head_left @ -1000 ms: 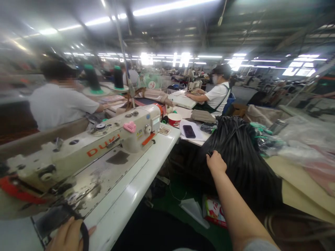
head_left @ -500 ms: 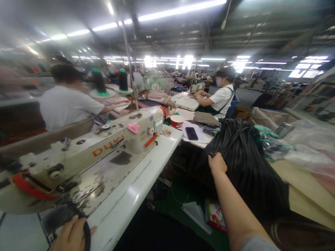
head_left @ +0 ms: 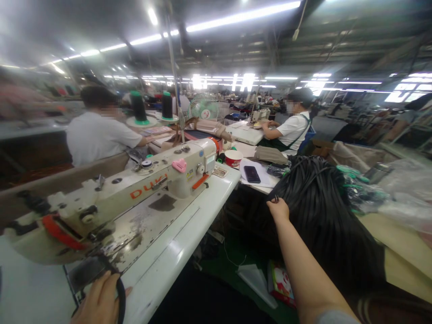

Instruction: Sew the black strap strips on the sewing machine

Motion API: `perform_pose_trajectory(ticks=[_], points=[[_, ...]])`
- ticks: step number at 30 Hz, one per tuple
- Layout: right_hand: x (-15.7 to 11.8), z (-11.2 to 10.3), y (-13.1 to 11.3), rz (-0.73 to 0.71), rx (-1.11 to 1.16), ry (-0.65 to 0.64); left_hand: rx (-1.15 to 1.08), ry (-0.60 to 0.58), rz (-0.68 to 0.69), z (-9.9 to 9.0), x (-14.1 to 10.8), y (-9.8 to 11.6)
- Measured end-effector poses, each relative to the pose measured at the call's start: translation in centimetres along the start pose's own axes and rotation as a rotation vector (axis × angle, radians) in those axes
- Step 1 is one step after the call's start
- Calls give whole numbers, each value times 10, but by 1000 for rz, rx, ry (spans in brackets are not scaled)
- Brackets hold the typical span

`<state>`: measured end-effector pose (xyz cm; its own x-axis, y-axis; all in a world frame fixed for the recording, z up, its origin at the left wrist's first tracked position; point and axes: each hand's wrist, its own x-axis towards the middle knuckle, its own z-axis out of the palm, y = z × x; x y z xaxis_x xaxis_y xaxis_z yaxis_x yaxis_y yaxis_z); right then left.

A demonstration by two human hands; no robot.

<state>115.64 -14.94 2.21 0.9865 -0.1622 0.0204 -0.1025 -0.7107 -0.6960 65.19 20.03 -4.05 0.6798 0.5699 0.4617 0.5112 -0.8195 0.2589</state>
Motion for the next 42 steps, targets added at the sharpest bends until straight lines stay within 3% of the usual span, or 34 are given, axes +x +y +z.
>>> perform_pose_trajectory(ticks=[3,6,8,10,12,19,23,27,34,37,42], points=[[-39,29,14,0,151,-82,24,44,7,16,-5,-14],[-104,66,34,14,286,-235,47,53,64,28,-9,-28],[-145,86,46,32,358,-342,54,42,78,30,-10,-34],[-169,98,52,58,420,-400,55,3,72,29,-10,-37],[-169,101,51,86,476,-407,70,-48,58,25,-12,-36],[-98,77,17,88,624,-284,137,-131,84,9,-19,-17],[-115,77,13,56,643,-330,101,-103,-19,9,-13,-11],[-140,83,14,45,655,-390,139,-34,-16,6,-8,4],[-129,76,-7,12,719,-316,252,97,84,-7,-4,28],[-135,70,-19,-32,731,-302,270,83,84,-10,-1,25],[-165,60,-40,-197,676,-403,246,-59,97,-24,4,26]])
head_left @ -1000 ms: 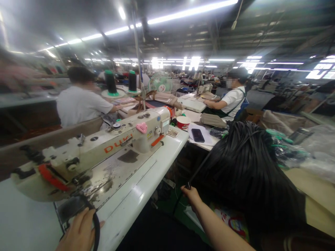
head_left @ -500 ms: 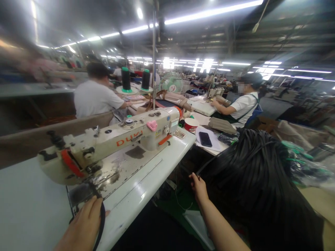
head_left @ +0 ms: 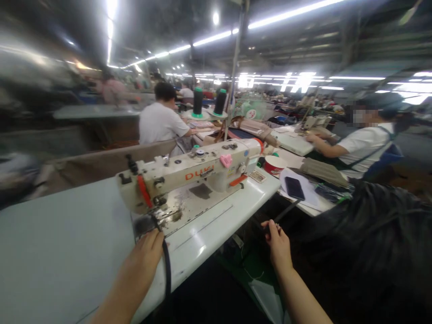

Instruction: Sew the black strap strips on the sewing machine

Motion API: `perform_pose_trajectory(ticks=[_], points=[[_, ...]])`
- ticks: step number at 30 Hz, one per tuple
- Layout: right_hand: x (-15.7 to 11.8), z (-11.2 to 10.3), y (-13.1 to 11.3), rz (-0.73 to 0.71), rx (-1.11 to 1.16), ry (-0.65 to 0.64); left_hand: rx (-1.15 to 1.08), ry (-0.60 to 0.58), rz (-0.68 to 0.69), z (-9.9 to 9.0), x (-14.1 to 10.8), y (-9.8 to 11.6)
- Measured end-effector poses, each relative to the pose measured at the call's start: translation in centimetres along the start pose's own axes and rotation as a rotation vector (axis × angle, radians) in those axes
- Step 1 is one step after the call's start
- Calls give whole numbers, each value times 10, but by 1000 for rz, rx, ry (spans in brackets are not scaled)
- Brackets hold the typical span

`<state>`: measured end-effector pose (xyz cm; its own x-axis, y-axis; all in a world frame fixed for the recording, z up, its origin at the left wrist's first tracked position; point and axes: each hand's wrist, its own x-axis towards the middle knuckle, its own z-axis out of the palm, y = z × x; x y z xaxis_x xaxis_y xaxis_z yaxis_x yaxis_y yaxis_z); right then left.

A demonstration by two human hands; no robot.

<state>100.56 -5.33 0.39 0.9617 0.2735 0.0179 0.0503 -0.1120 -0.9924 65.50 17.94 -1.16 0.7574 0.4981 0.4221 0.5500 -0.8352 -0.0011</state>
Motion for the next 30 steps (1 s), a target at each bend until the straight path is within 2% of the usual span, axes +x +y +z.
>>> perform_pose_trajectory(ticks=[3,7,15,18,21,25,28,30], points=[[-10,9,-15,-141,-116,-123,46,-11,-74,-7,6,5],[-20,19,-32,-290,-190,-247,53,-5,-94,-11,12,12],[-51,40,-53,-387,-231,-474,36,-68,-94,-31,20,20],[-55,46,-55,-455,-260,-612,15,-79,-116,-35,22,22],[-57,49,-57,-434,-320,-853,1,-77,-135,-37,23,23],[-63,54,-60,-325,-409,-1136,2,-58,-123,-40,24,24],[-71,61,-59,-258,-458,-1235,2,-55,-121,-42,26,25],[-76,66,-57,-213,-471,-1236,7,-58,-126,-42,27,25]])
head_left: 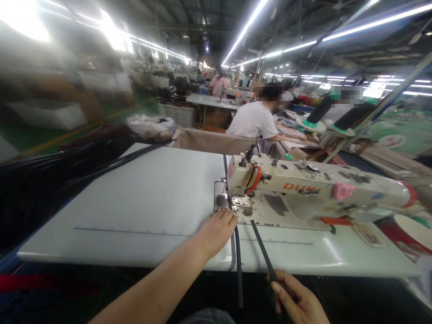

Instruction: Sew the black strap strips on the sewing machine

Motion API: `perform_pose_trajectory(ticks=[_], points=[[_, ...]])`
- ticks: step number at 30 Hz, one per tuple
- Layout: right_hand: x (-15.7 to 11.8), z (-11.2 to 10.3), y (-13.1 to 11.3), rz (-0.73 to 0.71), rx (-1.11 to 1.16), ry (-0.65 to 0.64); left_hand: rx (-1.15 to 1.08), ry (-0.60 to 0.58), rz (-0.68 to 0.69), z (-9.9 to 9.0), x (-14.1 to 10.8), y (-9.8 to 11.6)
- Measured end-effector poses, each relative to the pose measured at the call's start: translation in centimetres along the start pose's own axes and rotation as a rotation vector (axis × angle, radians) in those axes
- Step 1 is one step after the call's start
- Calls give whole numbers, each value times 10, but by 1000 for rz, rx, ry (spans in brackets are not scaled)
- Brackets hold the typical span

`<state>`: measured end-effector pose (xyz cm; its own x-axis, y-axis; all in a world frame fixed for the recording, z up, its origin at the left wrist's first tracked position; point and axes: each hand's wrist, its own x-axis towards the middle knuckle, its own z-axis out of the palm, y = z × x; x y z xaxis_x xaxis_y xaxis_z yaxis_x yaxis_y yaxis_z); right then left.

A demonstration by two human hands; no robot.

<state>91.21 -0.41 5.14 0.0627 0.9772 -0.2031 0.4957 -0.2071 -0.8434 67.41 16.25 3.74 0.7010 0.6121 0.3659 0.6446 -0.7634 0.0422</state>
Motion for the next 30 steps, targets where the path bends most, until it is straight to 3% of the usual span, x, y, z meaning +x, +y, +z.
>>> perform_pose_trajectory(ticks=[5,10,19,30], points=[[13,8,-5,96,32,77,-9,-2,-3,0,0,0],[25,13,-9,89,47,136,-31,6,4,-1,-1,-1],[38,27,8,55,68,227,-21,3,-8,1,0,0],[38,29,-26,95,103,187,-44,13,-25,1,0,0]])
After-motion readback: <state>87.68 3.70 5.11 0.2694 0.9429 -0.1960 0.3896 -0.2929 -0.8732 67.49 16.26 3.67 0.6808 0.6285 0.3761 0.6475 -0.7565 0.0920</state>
